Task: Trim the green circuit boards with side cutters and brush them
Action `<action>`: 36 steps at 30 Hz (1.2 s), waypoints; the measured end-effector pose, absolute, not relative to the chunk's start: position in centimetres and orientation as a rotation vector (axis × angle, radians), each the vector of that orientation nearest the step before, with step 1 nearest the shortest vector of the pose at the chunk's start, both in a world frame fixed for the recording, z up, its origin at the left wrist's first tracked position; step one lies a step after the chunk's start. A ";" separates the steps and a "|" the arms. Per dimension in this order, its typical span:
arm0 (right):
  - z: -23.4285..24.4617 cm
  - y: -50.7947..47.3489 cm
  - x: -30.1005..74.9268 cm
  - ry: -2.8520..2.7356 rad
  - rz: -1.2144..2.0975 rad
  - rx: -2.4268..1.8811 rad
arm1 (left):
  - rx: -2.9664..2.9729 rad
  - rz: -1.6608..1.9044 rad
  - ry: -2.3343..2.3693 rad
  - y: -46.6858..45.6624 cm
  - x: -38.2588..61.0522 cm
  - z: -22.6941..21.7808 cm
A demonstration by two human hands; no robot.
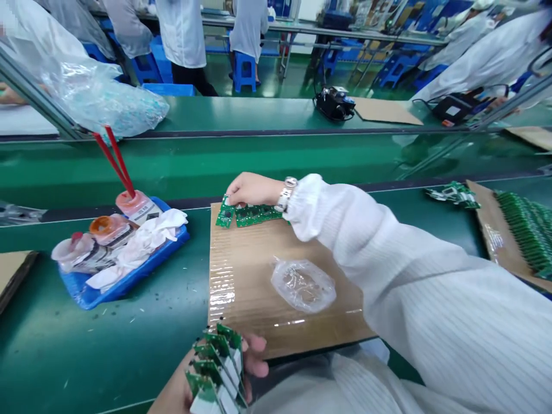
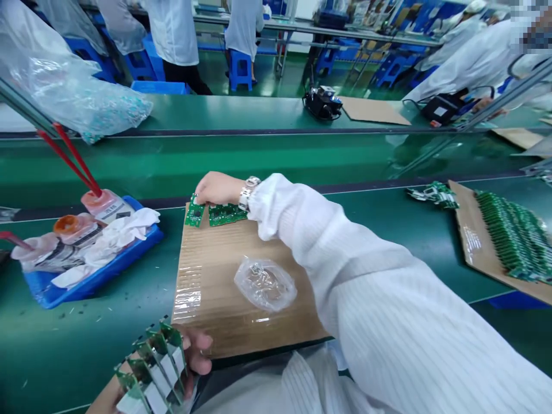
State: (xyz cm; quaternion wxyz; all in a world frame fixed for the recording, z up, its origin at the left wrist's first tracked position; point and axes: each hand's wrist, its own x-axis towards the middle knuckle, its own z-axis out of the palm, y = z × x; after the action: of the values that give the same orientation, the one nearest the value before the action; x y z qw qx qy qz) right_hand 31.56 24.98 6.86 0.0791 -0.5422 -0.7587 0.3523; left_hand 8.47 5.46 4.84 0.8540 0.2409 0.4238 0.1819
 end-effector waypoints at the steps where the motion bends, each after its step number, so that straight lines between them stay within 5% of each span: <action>1: 6.5 26.0 30.7 -2.308 1.044 -1.659 | 0.451 0.339 0.911 5.9 8.7 4.6; 17: 6.8 26.3 29.3 -2.578 0.705 -1.878 | 0.658 0.437 0.795 5.5 6.2 2.1; 24: 10.0 15.3 30.9 -2.446 1.567 -0.866 | 0.913 0.389 0.631 7.3 7.9 3.3; 36: 7.4 10.4 31.6 -2.064 1.439 -0.813 | 0.657 0.487 0.634 4.6 9.2 1.3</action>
State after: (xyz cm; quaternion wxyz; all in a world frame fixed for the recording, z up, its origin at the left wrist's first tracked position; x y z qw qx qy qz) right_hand 31.64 10.41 7.40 0.2461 -0.2979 -0.7566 0.5275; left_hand 9.21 4.55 1.35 0.8692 0.3139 0.3030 0.2327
